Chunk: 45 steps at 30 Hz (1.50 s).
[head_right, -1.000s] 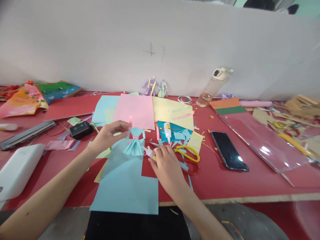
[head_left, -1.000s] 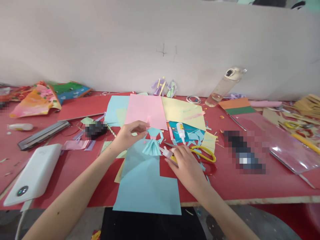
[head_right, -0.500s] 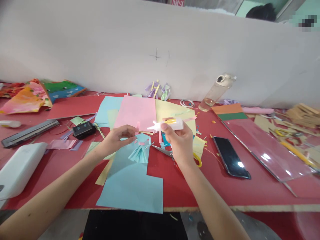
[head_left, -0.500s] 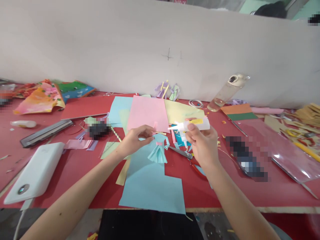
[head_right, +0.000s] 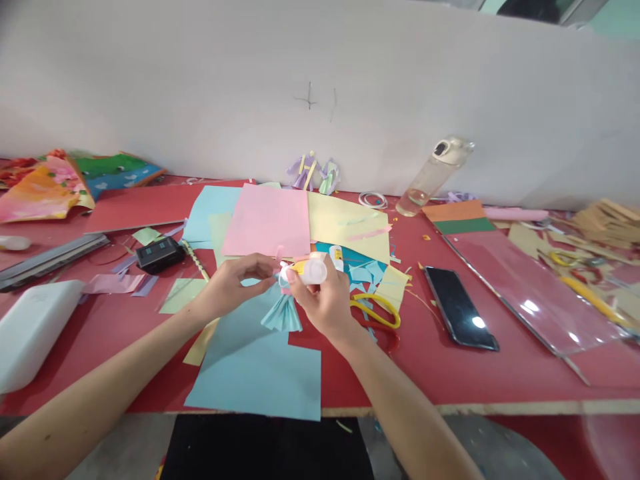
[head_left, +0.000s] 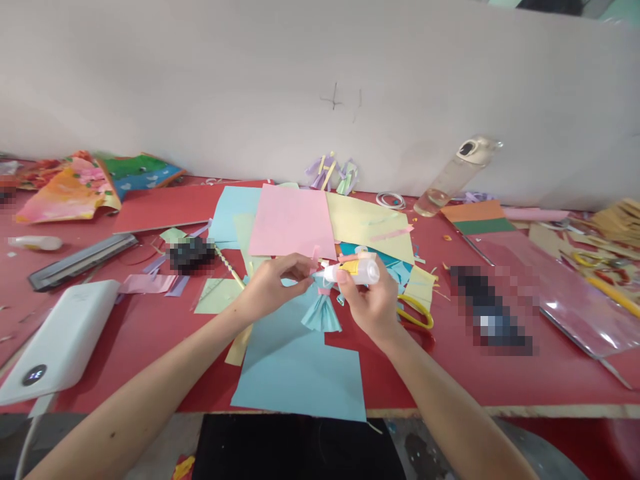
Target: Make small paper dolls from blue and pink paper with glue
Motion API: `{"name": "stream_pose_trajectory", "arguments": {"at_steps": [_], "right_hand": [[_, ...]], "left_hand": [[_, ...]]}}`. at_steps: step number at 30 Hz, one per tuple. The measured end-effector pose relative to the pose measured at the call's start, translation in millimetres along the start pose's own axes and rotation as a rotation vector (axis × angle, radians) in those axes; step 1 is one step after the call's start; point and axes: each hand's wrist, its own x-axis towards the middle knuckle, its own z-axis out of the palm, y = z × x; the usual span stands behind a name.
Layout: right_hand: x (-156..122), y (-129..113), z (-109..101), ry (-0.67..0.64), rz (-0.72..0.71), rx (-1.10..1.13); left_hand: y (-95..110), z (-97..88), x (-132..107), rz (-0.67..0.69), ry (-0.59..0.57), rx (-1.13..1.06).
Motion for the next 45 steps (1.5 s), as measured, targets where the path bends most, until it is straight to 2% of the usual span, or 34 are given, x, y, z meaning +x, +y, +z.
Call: {"name": "stream_pose_trajectory", "arguments": {"at_steps": [10, 21, 45], "right_hand": [[-2.3, -0.3, 2.5, -0.016, -0.088, -0.04], [0.2, 3.9, 4.9, 0.061, -0.249, -0.057], [-0.1, 3.3, 6.2, 0.048, -0.235, -0.055]], "left_hand": [[2.4, -0.8, -0.2, -0.002, 0.005, 0.002], [0.1, -0.8, 0.5, 0.033, 0.025, 0.004], [-1.8, -0.8, 0.2, 0.078, 0.03, 0.057]]}}
